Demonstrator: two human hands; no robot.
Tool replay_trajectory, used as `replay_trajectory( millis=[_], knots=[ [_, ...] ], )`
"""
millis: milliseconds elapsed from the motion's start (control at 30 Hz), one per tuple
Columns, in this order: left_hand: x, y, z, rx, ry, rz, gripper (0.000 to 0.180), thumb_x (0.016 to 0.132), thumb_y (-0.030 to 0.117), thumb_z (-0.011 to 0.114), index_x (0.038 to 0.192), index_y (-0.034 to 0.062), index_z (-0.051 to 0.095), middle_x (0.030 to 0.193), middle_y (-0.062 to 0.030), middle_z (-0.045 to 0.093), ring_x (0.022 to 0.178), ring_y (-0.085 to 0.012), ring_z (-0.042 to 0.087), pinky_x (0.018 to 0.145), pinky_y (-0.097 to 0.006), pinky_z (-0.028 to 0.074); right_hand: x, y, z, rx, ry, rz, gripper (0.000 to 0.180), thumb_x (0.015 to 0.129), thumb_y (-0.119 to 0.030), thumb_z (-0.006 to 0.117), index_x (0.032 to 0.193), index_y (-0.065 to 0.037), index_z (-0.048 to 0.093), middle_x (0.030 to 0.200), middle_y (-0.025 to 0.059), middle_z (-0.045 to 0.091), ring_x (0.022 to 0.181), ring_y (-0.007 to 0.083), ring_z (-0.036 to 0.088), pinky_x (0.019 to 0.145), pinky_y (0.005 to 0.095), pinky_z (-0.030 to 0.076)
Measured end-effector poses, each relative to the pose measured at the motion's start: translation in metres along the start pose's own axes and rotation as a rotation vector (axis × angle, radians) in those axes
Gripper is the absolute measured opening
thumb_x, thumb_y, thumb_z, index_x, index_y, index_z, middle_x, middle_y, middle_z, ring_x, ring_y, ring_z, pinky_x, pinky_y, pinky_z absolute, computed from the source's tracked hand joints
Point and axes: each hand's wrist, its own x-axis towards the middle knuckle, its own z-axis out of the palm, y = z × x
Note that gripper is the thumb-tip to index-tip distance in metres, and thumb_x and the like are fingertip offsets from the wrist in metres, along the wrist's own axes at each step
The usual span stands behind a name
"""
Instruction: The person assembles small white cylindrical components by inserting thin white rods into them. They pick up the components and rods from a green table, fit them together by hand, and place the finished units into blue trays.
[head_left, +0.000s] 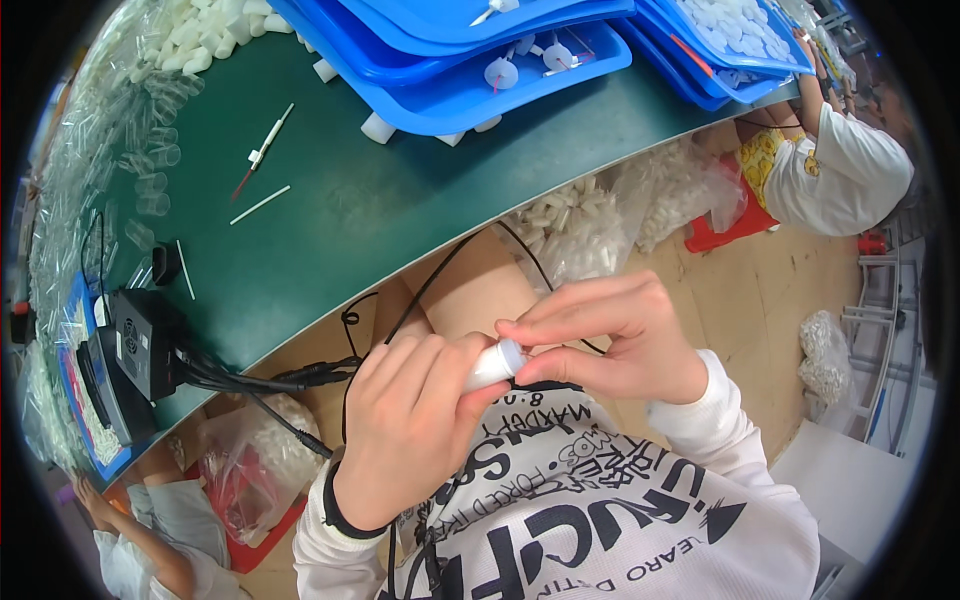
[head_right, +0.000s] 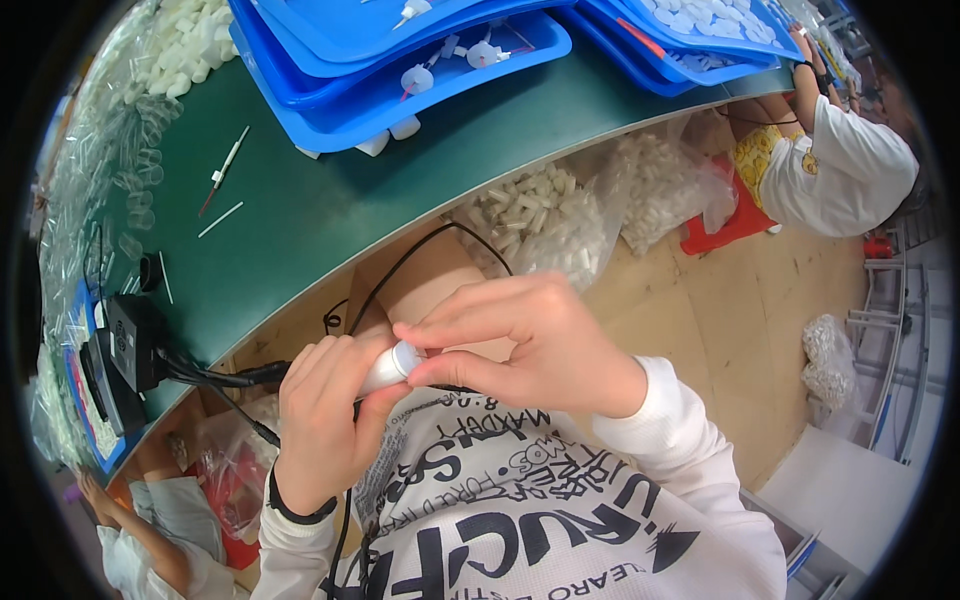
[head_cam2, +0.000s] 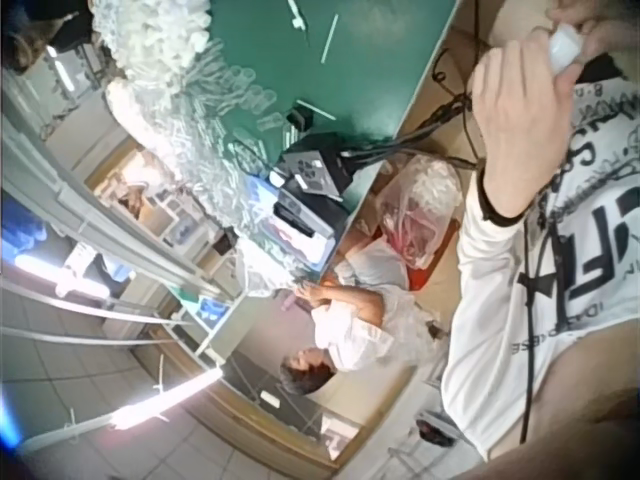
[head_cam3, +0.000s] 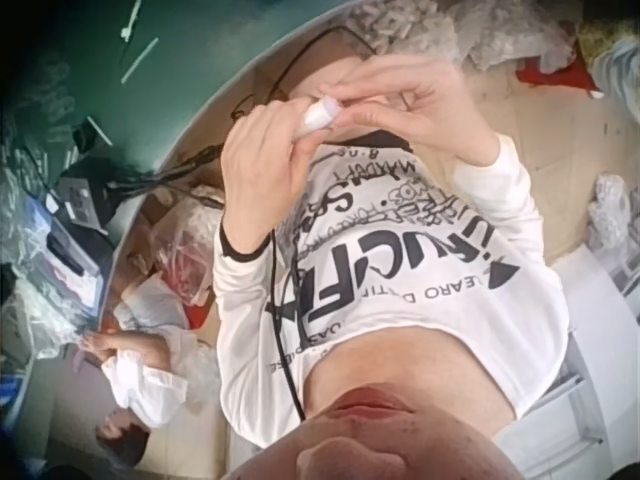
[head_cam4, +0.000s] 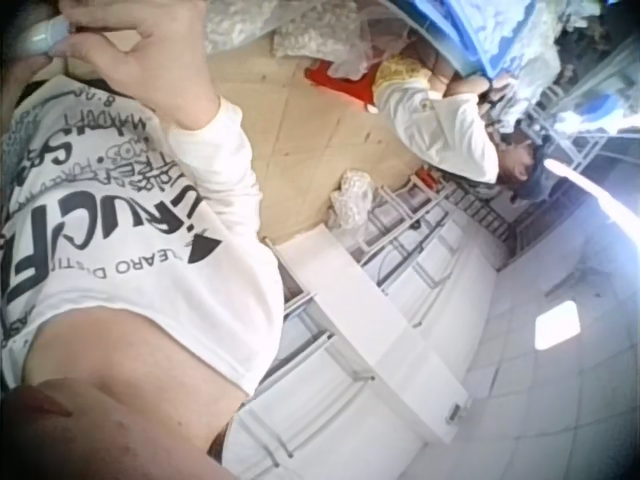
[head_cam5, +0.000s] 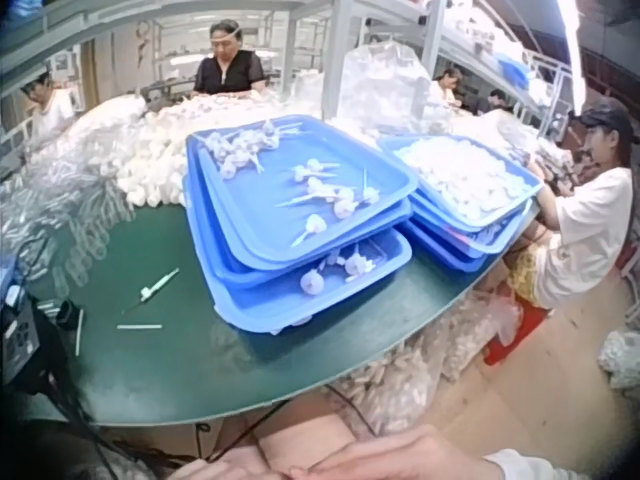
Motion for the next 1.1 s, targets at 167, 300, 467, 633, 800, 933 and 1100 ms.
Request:
replay_trajectory(
  millis=[167, 300, 467, 633, 800, 933, 1100],
  knots=[
    [-0.004, 0.001, 0.0, 0.027, -0.006, 0.022, 0.028, 0.072, 0.017, 0.066, 0.093, 0.0019, 0.056, 0.069, -0.006, 0.046, 0.061, -0.0219, 0.047, 0.055, -0.032, 0.036, 0.002, 0.0, 0.0, -0.05, -0.008, -0.084, 0.019, 0.067, -0.009, 0.076, 0.084, -0.002, 0.07, 0.075, 0.0092, 0.067, 0.061, 0.0172, 0.064, 0.052, 0.0236, 0.049],
    [-0.006, 0.002, 0.003, 0.064, 0.031, 0.049, 0.029, 0.072, 0.019, 0.065, 0.093, 0.0014, 0.056, 0.068, -0.0057, 0.043, 0.059, -0.0214, 0.045, 0.052, -0.032, 0.036, 0.002, 0.002, 0.0, -0.063, -0.032, -0.121, 0.017, 0.067, -0.012, 0.076, 0.081, -0.003, 0.07, 0.071, 0.0073, 0.066, 0.057, 0.0178, 0.062, 0.049, 0.0244, 0.047],
    [-0.006, 0.0, 0.005, 0.09, 0.007, 0.096, 0.029, 0.073, 0.019, 0.064, 0.093, -0.0004, 0.056, 0.067, -0.0055, 0.041, 0.058, -0.0203, 0.043, 0.05, -0.031, 0.036, -0.005, 0.003, 0.001, -0.194, -0.027, -0.226, 0.018, 0.068, -0.012, 0.075, 0.082, -0.002, 0.07, 0.073, 0.0072, 0.066, 0.057, 0.0179, 0.061, 0.049, 0.024, 0.047],
    [-0.003, 0.004, 0.005, 0.17, 0.098, 0.087, 0.027, 0.074, 0.018, 0.063, 0.092, -0.0007, 0.057, 0.067, -0.0054, 0.041, 0.058, -0.0199, 0.043, 0.049, -0.03, 0.034, -0.007, -0.002, 0.013, -0.079, 0.131, -0.171, 0.022, 0.07, -0.012, 0.075, 0.087, 0.0, 0.069, 0.074, 0.0081, 0.066, 0.058, 0.0189, 0.062, 0.051, 0.0248, 0.049],
    [-0.007, 0.007, 0.005, 0.154, 0.029, 0.055, 0.031, 0.072, 0.009, 0.063, 0.098, -0.0042, 0.053, 0.07, -0.0108, 0.046, 0.059, -0.027, 0.043, 0.052, -0.035, 0.034, -0.008, 0.002, 0.013, -0.126, 0.109, -0.156, 0.022, 0.07, -0.011, 0.074, 0.088, 0.0, 0.068, 0.073, 0.0095, 0.065, 0.059, 0.02, 0.062, 0.052, 0.0254, 0.049],
    [-0.013, 0.001, 0.016, 0.046, -0.03, -0.048, 0.026, 0.077, 0.007, 0.059, 0.1, -0.0033, 0.052, 0.076, -0.0134, 0.052, 0.064, -0.0288, 0.047, 0.058, -0.034, 0.037, 0.004, 0.01, 0.009, -0.241, -0.001, -0.219, 0.014, 0.073, -0.01, 0.07, 0.084, -0.001, 0.068, 0.072, 0.01, 0.064, 0.059, 0.0218, 0.061, 0.053, 0.0275, 0.05],
    [-0.011, -0.023, 0.039, -1.089, -0.047, -0.605, 0.017, 0.093, 0.013, 0.041, 0.1, -0.0006, 0.049, 0.089, -0.0138, 0.063, 0.081, -0.0197, 0.057, 0.073, -0.033, 0.043, 0.027, 0.017, 0.014, -0.246, 0.27, -0.177, 0.015, 0.079, -0.013, 0.063, 0.087, 0.0, 0.066, 0.073, 0.0109, 0.064, 0.063, 0.0195, 0.062, 0.055, 0.0272, 0.048]
  ],
)
